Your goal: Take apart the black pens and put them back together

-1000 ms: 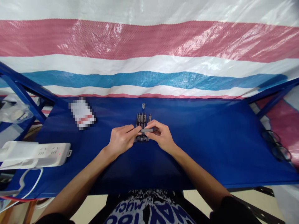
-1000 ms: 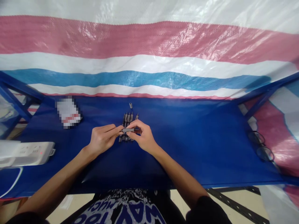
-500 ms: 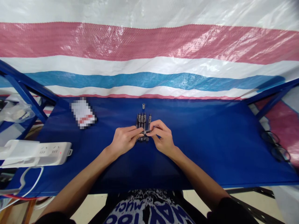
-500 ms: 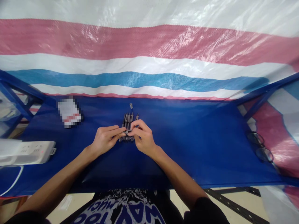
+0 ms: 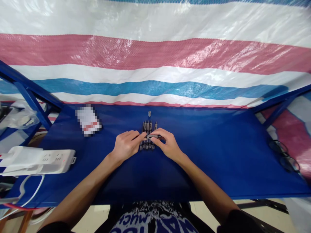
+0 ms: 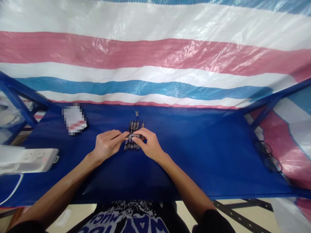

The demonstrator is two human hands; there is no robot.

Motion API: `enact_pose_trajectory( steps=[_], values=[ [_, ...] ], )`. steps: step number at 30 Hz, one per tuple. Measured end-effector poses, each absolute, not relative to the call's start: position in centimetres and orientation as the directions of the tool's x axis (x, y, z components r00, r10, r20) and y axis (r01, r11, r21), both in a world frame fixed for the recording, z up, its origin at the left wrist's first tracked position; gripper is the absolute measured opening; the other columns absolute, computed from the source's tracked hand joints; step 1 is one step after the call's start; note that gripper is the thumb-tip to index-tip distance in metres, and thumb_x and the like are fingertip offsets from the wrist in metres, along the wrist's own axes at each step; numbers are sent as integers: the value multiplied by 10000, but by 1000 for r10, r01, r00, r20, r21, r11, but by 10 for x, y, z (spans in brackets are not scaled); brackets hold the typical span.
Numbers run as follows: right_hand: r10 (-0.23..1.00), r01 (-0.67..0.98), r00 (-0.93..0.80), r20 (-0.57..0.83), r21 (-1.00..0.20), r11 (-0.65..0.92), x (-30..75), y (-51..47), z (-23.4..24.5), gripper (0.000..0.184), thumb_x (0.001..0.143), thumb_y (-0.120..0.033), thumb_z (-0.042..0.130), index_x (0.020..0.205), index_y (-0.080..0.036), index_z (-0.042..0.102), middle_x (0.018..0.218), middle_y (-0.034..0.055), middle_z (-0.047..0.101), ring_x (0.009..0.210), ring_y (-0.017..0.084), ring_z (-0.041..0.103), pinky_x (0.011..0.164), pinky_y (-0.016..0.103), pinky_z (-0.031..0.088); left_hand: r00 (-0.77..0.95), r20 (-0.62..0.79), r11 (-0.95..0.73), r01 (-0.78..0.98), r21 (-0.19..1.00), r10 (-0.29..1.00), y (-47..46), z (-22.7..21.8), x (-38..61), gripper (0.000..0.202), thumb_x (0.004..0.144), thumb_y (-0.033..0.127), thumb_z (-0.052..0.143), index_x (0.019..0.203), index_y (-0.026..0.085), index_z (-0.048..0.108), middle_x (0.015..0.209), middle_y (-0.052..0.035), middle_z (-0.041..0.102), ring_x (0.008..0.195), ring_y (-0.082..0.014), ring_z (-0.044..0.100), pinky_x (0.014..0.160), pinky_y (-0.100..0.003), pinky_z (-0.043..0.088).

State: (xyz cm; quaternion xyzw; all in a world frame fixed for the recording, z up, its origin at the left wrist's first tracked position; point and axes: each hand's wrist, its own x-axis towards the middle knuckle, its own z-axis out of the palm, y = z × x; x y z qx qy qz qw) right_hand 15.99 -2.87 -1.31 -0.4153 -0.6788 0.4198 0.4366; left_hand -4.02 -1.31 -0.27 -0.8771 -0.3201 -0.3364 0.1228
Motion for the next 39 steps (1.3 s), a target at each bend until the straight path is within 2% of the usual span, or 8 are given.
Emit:
enact_pose_trajectory(
  steps=[4, 9, 14, 19, 22, 25, 29, 39],
  values=[
    [933, 172, -269, 239, -941, 290, 159, -30, -10, 141, 869, -311, 604, 959, -210, 643, 923, 48, 616, 829, 161, 602, 676, 282, 500, 576, 675, -769, 639, -20, 462, -13, -3, -40, 120, 883, 160, 551, 946, 148, 653, 662, 5, 633, 548, -91, 548, 542, -216, 396],
    [912, 188, -269, 309, -912, 364, 160, -31, -7, 122, 866, -280, 605, 956, -207, 646, 922, 47, 603, 814, 156, 589, 697, 296, 499, 567, 639, -767, 640, 56, 520, -14, -5, -40, 158, 920, 232, 516, 935, 178, 663, 653, 17, 628, 547, -77, 560, 505, -205, 363],
    [856, 280, -258, 448, -813, 511, 161, -33, -14, 118, 882, -205, 550, 926, -234, 656, 939, 53, 588, 851, 181, 573, 765, 361, 492, 576, 577, -769, 620, 153, 579, -15, -10, -40, 206, 932, 291, 507, 945, 176, 676, 648, 9, 633, 521, -75, 551, 462, -202, 324],
    [766, 318, -242, 595, -697, 642, 159, -37, -18, 208, 872, -106, 486, 849, -250, 634, 894, 59, 576, 834, 198, 550, 729, 381, 486, 582, 554, -785, 569, 246, 595, -17, -11, -39, 245, 940, 302, 487, 961, 151, 679, 661, -4, 649, 509, -75, 550, 466, -188, 353],
    [800, 294, -266, 538, -745, 599, 159, -37, -12, 119, 865, -180, 536, 944, -242, 599, 999, 79, 570, 940, 222, 554, 817, 413, 485, 564, 599, -779, 603, 171, 569, -16, -9, -39, 213, 931, 266, 496, 938, 166, 684, 645, 3, 636, 514, -75, 554, 467, -186, 352],
    [878, 255, -266, 398, -849, 462, 159, -35, -6, 235, 870, -294, 568, 1094, -225, 548, 1120, 101, 544, 1063, 232, 533, 892, 410, 470, 521, 657, -750, 653, 103, 545, -15, -6, -41, 163, 907, 214, 527, 920, 167, 683, 650, 8, 632, 522, -74, 555, 480, -188, 363],
    [927, 231, -230, 296, -909, 347, 157, -31, -9, 161, 904, -334, 538, 979, -210, 607, 1024, 73, 577, 943, 185, 580, 850, 363, 479, 518, 685, -745, 665, 53, 512, -13, -4, -42, 135, 884, 172, 552, 940, 154, 673, 656, 10, 627, 533, -79, 558, 509, -199, 395],
    [931, 170, -187, 314, -923, 345, 157, -31, -11, 126, 845, -316, 628, 914, -214, 654, 1003, 68, 589, 890, 182, 592, 805, 361, 498, 572, 655, -758, 653, 1, 493, -14, -5, -41, 160, 899, 164, 506, 949, 160, 657, 650, 14, 619, 531, -81, 555, 515, -201, 410]
  ],
)
